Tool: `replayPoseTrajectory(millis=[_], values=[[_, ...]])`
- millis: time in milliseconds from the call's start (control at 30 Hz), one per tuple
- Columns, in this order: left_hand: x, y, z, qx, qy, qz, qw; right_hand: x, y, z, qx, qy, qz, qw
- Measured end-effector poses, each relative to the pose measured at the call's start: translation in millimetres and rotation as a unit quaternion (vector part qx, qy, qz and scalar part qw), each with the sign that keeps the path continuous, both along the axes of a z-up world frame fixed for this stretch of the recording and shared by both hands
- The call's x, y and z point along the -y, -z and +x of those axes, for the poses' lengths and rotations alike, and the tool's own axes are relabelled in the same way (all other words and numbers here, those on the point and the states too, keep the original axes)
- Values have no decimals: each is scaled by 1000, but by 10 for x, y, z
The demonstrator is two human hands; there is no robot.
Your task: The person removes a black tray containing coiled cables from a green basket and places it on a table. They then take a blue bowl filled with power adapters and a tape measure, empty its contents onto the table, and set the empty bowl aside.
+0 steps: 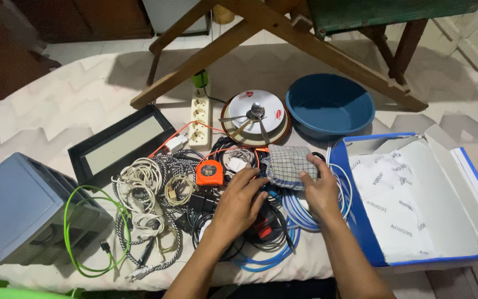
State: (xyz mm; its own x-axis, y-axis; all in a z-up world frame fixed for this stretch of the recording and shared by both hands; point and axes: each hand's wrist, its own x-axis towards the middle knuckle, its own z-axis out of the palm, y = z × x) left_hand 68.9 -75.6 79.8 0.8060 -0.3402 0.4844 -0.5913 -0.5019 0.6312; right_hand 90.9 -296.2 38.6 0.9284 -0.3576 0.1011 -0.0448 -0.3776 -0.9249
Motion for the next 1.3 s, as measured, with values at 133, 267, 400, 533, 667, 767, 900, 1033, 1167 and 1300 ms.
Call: replayPoseTrajectory(millis=[133,267,400,533,667,767,900,1033,1167,1300], values=[[-25,4,-49,-17,4,27,999,92,-219,-209,-22,23,121,992],[-133,14,-147,-9,3,24,1000,207,-150,-367,-93,56,64,992],[-232,83,-300,28,-12,18,999,417,230,-301,45,-21,-237,970],[-370,209,-476,55,-26,-8,998,391,294,-338,45,-31,-315,948],[-518,292,-630,58,-57,-39,996,205,-6,-475,85,-7,-427,900],[-668,379,-700,75,-98,-64,990,31,-185,-529,134,2,-444,886],[-874,540,-732,66,-201,-69,975,-209,-245,-610,184,-85,-374,905],[-954,690,-797,46,-207,-61,975,-424,-247,-703,172,-193,-300,918],[-939,741,-855,30,-174,0,984,-652,-274,-767,132,-246,-304,911],[-855,714,-899,7,-143,53,988,-767,-293,-808,67,-266,-322,906]])
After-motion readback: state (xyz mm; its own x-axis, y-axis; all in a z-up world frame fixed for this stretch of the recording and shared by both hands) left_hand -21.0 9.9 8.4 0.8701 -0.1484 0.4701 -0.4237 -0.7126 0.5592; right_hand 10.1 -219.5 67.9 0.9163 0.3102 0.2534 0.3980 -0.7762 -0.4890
